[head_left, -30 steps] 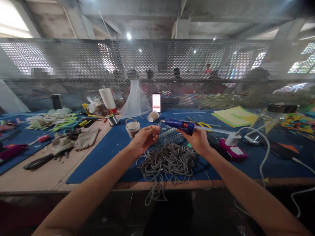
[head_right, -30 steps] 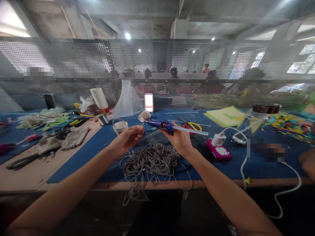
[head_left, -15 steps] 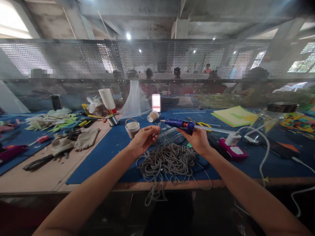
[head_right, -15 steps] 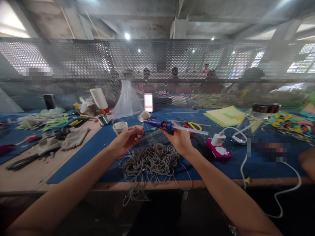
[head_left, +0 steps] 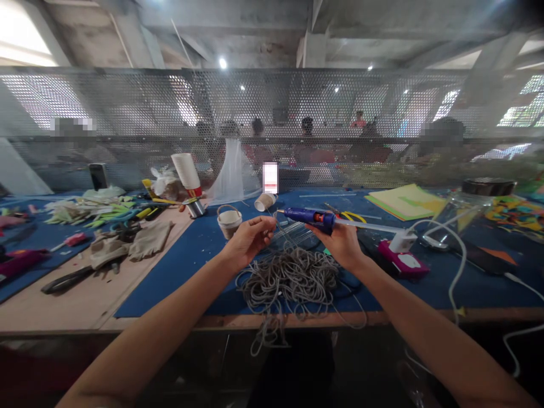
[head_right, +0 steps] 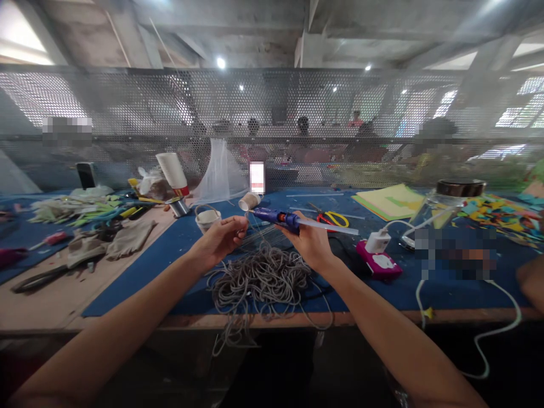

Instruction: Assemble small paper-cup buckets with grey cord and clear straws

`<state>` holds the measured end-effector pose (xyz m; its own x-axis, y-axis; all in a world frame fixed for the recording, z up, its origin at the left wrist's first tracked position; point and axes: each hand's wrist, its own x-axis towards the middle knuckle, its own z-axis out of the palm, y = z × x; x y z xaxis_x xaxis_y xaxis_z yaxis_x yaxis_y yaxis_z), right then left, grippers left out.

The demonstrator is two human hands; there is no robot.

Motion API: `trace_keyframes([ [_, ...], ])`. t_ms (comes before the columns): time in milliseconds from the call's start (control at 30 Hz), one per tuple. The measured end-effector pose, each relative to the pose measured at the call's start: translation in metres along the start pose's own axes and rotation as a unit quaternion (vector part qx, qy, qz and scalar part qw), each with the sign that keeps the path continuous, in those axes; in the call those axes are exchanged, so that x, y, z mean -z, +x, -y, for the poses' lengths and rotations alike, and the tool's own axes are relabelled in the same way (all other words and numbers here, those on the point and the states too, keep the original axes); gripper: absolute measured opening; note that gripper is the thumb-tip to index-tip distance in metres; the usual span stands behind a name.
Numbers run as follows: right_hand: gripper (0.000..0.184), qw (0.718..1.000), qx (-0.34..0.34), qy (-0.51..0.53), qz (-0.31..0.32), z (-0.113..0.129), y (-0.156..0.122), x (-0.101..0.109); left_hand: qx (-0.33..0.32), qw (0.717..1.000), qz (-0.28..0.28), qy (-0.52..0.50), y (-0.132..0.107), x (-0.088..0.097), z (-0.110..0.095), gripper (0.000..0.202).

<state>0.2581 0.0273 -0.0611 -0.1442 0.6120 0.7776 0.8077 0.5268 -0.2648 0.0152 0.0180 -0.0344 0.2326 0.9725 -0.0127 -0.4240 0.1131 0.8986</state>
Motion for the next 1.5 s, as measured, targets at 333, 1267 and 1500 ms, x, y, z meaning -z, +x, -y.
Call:
trace_keyframes([
  [333, 0.043, 1.0, 0.009, 0.001, 0.006, 0.0, 0.0, 0.0, -0.01, 1.0, 0.004, 0.01, 0.001, 0.001, 0.001, 0.019],
  [1267, 0.043, 0.978, -0.119, 0.159, 0.065, 0.007, 0.01, 0.009, 0.008, 1.0, -0.003, 0.027, 0.001, 0.004, 0.001, 0.019],
  [1500, 0.043, 0.939, -0.173, 0.264, 0.138, 0.008, 0.015, 0.018, -0.006, 0.999, 0.015, 0.03, 0.002, 0.005, 0.002, 0.02],
])
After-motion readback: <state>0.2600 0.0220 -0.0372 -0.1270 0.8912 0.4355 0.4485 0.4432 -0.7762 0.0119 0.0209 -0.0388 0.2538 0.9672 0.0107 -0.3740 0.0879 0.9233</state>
